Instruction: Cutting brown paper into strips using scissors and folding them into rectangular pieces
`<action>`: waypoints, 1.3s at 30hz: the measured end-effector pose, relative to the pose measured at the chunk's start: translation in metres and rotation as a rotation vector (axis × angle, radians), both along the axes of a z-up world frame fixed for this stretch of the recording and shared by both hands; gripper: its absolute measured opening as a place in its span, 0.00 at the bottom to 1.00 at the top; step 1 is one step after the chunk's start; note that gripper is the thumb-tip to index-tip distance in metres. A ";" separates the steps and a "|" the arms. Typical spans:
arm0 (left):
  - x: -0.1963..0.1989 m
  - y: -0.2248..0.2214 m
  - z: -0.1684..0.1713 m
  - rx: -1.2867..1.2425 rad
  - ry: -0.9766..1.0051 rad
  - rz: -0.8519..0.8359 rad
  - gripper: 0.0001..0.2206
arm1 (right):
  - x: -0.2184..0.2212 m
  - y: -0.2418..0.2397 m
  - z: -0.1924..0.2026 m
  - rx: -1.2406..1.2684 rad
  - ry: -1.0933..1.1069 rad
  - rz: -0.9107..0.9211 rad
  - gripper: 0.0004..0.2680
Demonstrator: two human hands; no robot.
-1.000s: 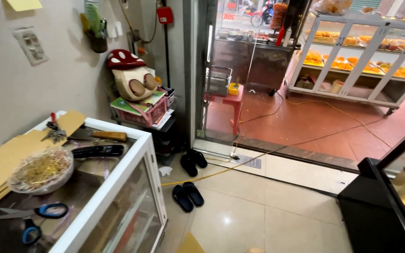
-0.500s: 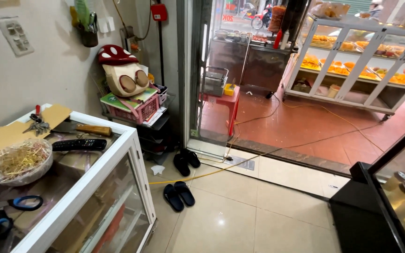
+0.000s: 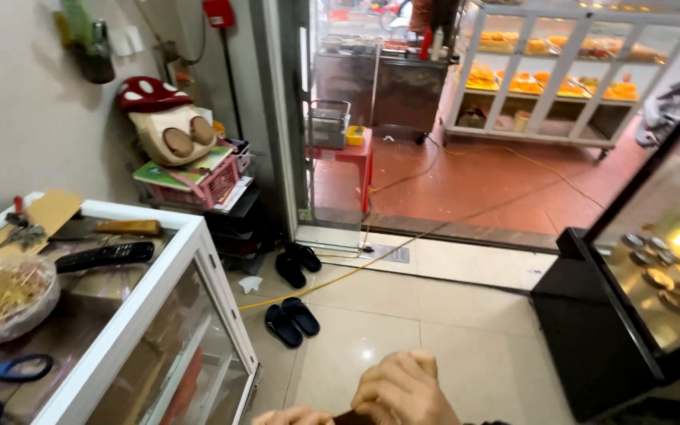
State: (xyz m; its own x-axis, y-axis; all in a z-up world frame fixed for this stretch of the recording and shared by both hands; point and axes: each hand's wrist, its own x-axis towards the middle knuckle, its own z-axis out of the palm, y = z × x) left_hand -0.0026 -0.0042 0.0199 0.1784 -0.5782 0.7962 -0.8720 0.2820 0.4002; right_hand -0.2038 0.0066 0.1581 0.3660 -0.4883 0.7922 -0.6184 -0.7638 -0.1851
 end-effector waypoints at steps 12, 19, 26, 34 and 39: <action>-0.076 -0.020 0.088 -0.056 0.179 -0.263 0.08 | -0.090 0.013 0.024 -0.013 0.040 -0.392 0.07; -0.119 -0.033 0.097 -0.070 0.253 -0.499 0.07 | -0.122 0.037 0.014 -0.041 -0.017 -0.650 0.07; -0.116 -0.071 0.095 -0.093 0.203 -0.575 0.08 | -0.182 0.082 -0.002 0.056 -0.168 -1.036 0.03; -0.153 -0.062 0.114 0.050 0.363 -1.037 0.07 | -0.174 0.142 0.003 0.074 -0.345 -1.281 0.05; -0.186 -0.037 0.117 0.266 0.243 -1.476 0.22 | -0.134 0.164 0.006 0.062 -0.405 -1.338 0.07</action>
State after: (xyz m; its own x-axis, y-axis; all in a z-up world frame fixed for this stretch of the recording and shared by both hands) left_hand -0.1883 -0.0408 0.1368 -0.5633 -0.4685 0.6806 0.2100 0.7155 0.6664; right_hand -0.3374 0.1701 0.1638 -0.6452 -0.3187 0.6943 -0.7590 0.3715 -0.5348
